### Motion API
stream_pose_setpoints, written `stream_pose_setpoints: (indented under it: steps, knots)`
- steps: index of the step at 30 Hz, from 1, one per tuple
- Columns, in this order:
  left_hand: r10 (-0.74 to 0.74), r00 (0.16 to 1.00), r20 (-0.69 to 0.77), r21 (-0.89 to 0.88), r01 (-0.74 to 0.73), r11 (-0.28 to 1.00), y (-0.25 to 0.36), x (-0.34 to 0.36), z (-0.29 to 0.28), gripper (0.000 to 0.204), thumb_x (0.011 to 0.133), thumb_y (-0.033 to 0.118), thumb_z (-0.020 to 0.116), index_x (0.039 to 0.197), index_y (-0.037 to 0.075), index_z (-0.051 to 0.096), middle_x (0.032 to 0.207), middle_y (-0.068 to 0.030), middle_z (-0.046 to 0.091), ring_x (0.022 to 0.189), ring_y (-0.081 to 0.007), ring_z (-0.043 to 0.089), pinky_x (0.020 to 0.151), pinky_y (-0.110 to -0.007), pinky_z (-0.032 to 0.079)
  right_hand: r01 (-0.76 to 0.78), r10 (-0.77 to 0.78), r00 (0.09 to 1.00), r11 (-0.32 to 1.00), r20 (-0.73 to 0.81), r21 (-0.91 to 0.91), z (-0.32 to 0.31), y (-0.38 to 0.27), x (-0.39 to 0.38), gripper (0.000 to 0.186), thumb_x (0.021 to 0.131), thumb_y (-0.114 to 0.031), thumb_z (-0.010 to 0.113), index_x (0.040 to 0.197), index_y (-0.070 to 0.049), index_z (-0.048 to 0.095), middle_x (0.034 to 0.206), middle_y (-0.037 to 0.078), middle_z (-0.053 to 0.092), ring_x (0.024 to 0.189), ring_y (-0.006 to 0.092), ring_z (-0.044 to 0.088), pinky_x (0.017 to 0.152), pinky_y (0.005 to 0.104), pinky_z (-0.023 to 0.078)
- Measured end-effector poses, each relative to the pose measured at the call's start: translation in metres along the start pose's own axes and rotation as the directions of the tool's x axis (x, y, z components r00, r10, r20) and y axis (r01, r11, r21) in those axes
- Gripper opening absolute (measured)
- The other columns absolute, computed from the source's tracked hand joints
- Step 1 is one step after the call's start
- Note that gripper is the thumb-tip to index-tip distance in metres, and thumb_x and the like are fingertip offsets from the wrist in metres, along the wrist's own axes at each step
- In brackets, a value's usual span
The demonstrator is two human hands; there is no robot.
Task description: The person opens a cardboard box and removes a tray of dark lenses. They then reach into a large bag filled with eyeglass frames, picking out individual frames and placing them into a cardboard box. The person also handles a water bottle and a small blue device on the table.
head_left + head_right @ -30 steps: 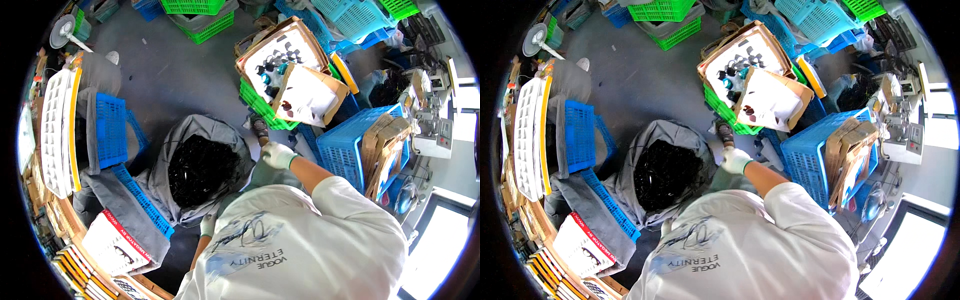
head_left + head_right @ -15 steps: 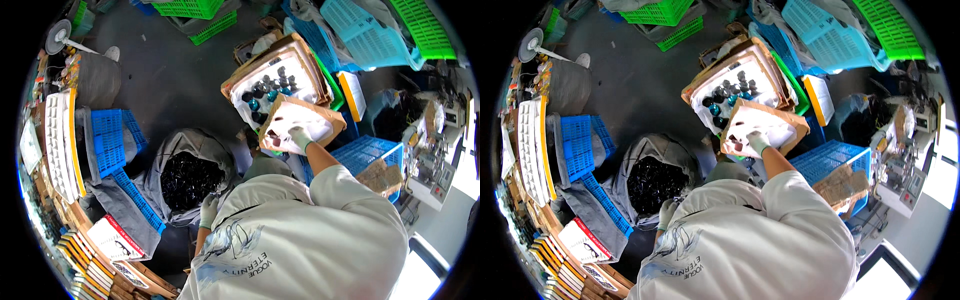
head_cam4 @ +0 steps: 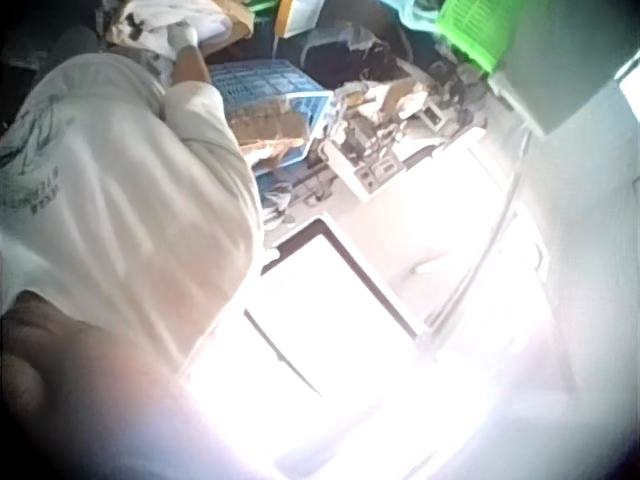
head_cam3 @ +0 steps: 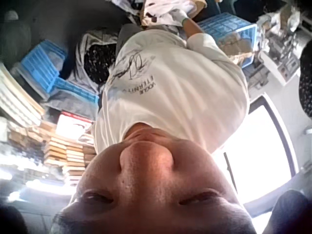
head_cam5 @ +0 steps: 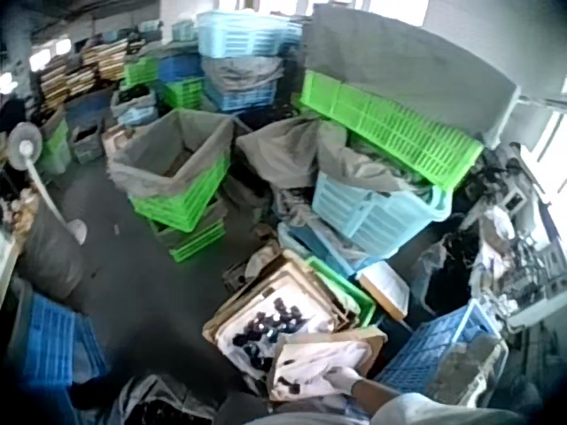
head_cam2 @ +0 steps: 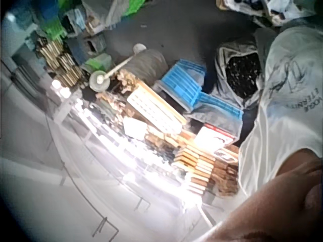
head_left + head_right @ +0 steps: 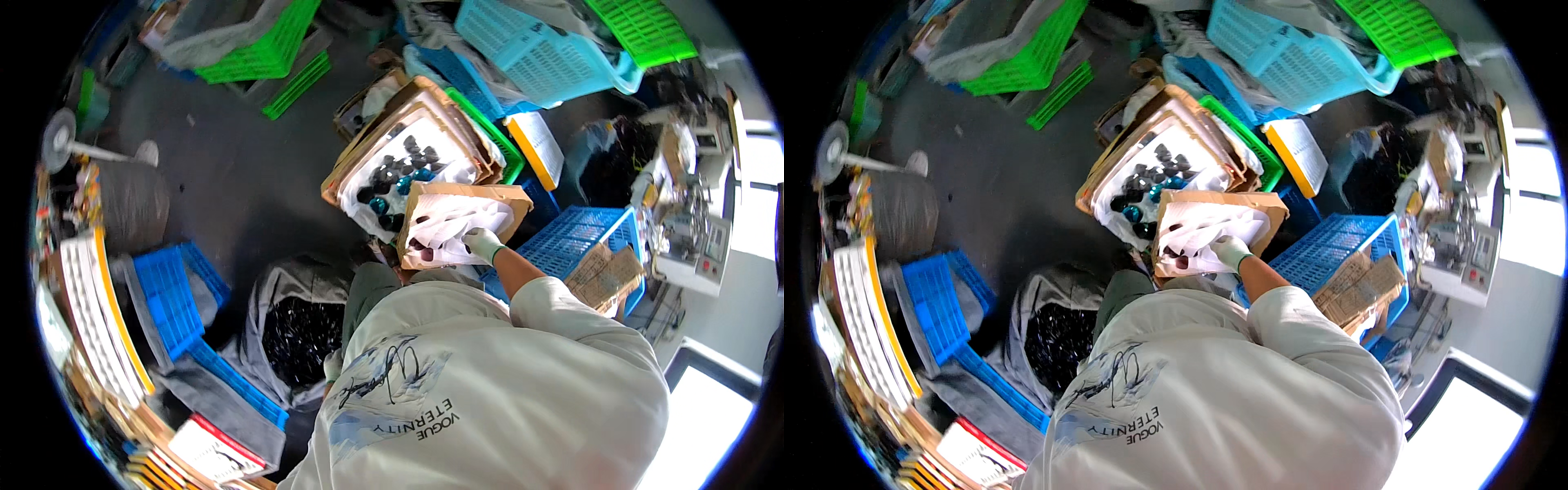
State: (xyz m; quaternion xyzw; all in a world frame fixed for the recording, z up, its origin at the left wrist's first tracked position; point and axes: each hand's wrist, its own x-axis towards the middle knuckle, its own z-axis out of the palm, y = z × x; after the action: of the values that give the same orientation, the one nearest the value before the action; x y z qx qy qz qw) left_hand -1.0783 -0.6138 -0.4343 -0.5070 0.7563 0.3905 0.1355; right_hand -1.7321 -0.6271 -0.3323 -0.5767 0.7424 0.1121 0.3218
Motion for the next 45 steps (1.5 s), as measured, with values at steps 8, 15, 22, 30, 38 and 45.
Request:
stream_pose_setpoints:
  steps: [8, 15, 22, 30, 38, 45]
  knots:
    - [-0.282, 0.951, -0.128, -0.372, 0.217, 0.902, 0.182, 0.162, -0.217, 0.057, 0.089, 0.038, 0.065, 0.125, -0.005, 0.056, 0.121, -0.0276, 0.062, 0.111, -0.0397, 0.060, 0.096, -0.044, 0.046, -0.524, 0.559, 0.791, 0.412, 0.248, 0.745, -0.010, -0.058, -0.042, 0.036, 0.087, -0.033, 0.062, 0.111, -0.007, 0.072, 0.112, 0.018, 0.070, 0.098, 0.0332, 0.067, 0.089, 0.0388, 0.051]
    - [0.476, 0.846, -0.240, 0.052, -0.478, 0.877, 0.335, 0.328, -0.283, 0.076, 0.084, 0.035, 0.074, 0.141, -0.001, 0.038, 0.145, -0.0331, 0.036, 0.135, -0.0481, 0.037, 0.112, -0.051, 0.033, -0.524, 0.734, 0.517, -0.136, 0.441, 0.841, 0.026, -0.100, -0.083, 0.039, 0.086, -0.032, 0.063, 0.111, -0.004, 0.071, 0.097, 0.013, 0.072, 0.089, 0.0241, 0.068, 0.083, 0.0344, 0.051]
    - [0.437, 0.897, -0.068, 0.007, -0.438, 0.899, 0.414, 0.516, -0.287, 0.109, 0.067, 0.045, 0.086, 0.148, -0.002, 0.030, 0.144, -0.0282, 0.043, 0.132, -0.0374, 0.046, 0.111, -0.040, 0.037, -0.095, 0.627, 0.266, -0.738, 0.732, 0.668, 0.135, -0.068, -0.058, 0.042, 0.085, -0.035, 0.069, 0.115, -0.005, 0.067, 0.093, 0.007, 0.065, 0.077, 0.0184, 0.058, 0.064, 0.0352, 0.047]
    - [0.441, 0.897, -0.042, -0.353, -0.426, 0.833, 0.417, 0.549, -0.219, 0.083, 0.081, 0.012, 0.078, 0.147, -0.002, 0.030, 0.134, -0.0139, 0.051, 0.121, -0.0221, 0.051, 0.105, -0.034, 0.040, 0.489, 0.482, 0.513, -0.844, 0.711, 0.219, 0.244, -0.033, 0.041, 0.052, 0.090, -0.032, 0.070, 0.134, -0.012, 0.050, 0.122, 0.008, 0.059, 0.108, 0.0295, 0.058, 0.090, 0.0521, 0.049]
    - [0.383, 0.913, -0.139, -0.333, -0.407, 0.850, 0.409, 0.539, -0.189, 0.078, 0.084, 0.008, 0.073, 0.146, -0.003, 0.028, 0.136, -0.0154, 0.049, 0.122, -0.0240, 0.051, 0.107, -0.035, 0.038, 0.634, 0.711, 0.410, -0.672, 0.571, 0.382, 0.222, -0.005, 0.051, 0.046, 0.094, -0.015, 0.061, 0.137, -0.009, 0.045, 0.127, 0.013, 0.057, 0.115, 0.0328, 0.058, 0.098, 0.0485, 0.050]
    - [0.328, 0.940, -0.092, -0.364, -0.338, 0.868, 0.411, 0.537, -0.183, 0.081, 0.081, 0.008, 0.075, 0.146, -0.002, 0.029, 0.133, -0.0141, 0.051, 0.119, -0.0226, 0.052, 0.105, -0.034, 0.040, 0.552, 0.862, 0.343, -0.507, 0.373, 0.662, 0.132, 0.107, 0.028, 0.042, 0.094, -0.014, 0.059, 0.133, 0.000, 0.050, 0.118, 0.012, 0.061, 0.104, 0.0244, 0.062, 0.092, 0.0388, 0.051]
